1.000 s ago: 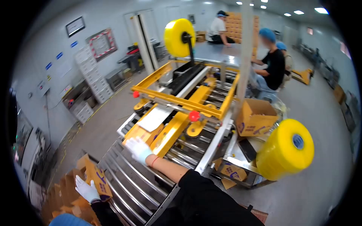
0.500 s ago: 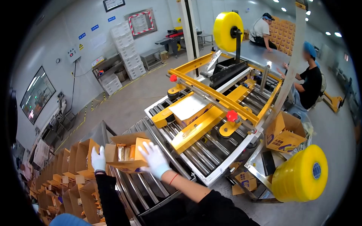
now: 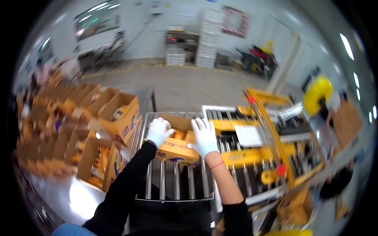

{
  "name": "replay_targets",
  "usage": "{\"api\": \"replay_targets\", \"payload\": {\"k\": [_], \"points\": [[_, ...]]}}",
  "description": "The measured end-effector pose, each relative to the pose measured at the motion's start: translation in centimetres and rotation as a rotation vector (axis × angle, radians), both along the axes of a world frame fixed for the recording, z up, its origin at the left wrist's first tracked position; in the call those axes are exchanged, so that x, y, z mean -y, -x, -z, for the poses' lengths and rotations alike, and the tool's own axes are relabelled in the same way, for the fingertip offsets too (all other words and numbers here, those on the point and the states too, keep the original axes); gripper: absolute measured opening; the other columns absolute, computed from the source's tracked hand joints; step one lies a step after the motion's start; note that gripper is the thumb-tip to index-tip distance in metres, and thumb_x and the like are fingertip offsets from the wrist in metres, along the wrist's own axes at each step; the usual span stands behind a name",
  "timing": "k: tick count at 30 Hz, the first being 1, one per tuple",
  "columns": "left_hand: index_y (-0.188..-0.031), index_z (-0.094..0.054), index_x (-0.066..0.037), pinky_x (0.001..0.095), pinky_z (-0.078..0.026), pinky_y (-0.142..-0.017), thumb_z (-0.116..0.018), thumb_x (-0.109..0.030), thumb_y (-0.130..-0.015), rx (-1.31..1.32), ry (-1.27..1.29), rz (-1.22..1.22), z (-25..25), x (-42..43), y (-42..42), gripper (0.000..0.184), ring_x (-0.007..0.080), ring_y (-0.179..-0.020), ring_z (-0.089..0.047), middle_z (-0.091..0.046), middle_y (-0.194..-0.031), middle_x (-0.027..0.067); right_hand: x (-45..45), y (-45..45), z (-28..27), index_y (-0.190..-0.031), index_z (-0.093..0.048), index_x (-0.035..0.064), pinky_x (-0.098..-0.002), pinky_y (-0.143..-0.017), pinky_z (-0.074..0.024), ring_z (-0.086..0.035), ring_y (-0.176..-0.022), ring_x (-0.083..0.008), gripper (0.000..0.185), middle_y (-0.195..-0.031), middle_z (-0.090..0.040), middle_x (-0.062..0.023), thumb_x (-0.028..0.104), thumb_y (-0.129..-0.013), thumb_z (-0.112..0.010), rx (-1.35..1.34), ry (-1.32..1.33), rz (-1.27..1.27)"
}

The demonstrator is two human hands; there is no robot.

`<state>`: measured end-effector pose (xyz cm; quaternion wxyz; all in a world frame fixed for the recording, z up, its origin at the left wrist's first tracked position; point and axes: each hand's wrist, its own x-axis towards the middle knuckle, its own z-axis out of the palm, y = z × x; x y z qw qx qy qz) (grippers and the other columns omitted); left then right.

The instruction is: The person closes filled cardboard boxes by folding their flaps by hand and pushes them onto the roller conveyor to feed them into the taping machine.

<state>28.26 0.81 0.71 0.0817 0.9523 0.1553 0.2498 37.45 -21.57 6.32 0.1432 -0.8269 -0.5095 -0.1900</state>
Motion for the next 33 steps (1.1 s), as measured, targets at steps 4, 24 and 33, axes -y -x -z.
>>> {"api": "replay_targets", "payload": {"k": [4, 24, 33], "points": [[-0.118, -0.062, -0.002, 0.0435, -0.047, -0.098, -0.076, -0.054, -0.084, 0.271, 0.461, -0.316, 2.2, 0.0, 0.7, 0.064, 0.031, -0.113, -0.058, -0.061, -0.116, 0.0157, -2.3, 0.2, 2.1, -0.149, -0.042, 0.0021, -0.0541, -0.123, -0.0206, -0.047, -0.135, -0.0339, 0.101, -0.136, -0.056, -0.0163, 0.039, -0.067, -0.089, -0.021, -0.029, -0.01], [-0.136, -0.052, 0.001, 0.0456, -0.044, -0.105, -0.076, -0.02, -0.08, 0.19, -0.035, -0.43, -5.0, 5.6, 25.8, 0.065, 0.0377, -0.122, -0.056, -0.058, -0.13, 0.0227, 8.5, -2.1, 8.5, -0.152, -0.037, 0.0012, -0.0515, -0.125, -0.0192, -0.033, -0.148, -0.0358, 0.104, -0.158, -0.039, -0.0197, 0.032, -0.068, -0.089, -0.035, -0.026, 0.351], [-0.098, -0.063, 0.0, 0.0476, -0.054, -0.084, -0.058, -0.029, -0.098, -0.16, 0.456, -0.114, -4.6, -0.5, 26.2, 0.029, 0.0398, -0.095, -0.068, -0.07, -0.095, 0.0223, 2.8, 14.4, 6.1, -0.137, -0.056, 0.0007, -0.0412, -0.112, -0.0429, -0.057, -0.129, -0.0343, 0.062, -0.133, -0.063, -0.02, 0.025, -0.085, -0.079, -0.648, -0.129, -0.398]]}}
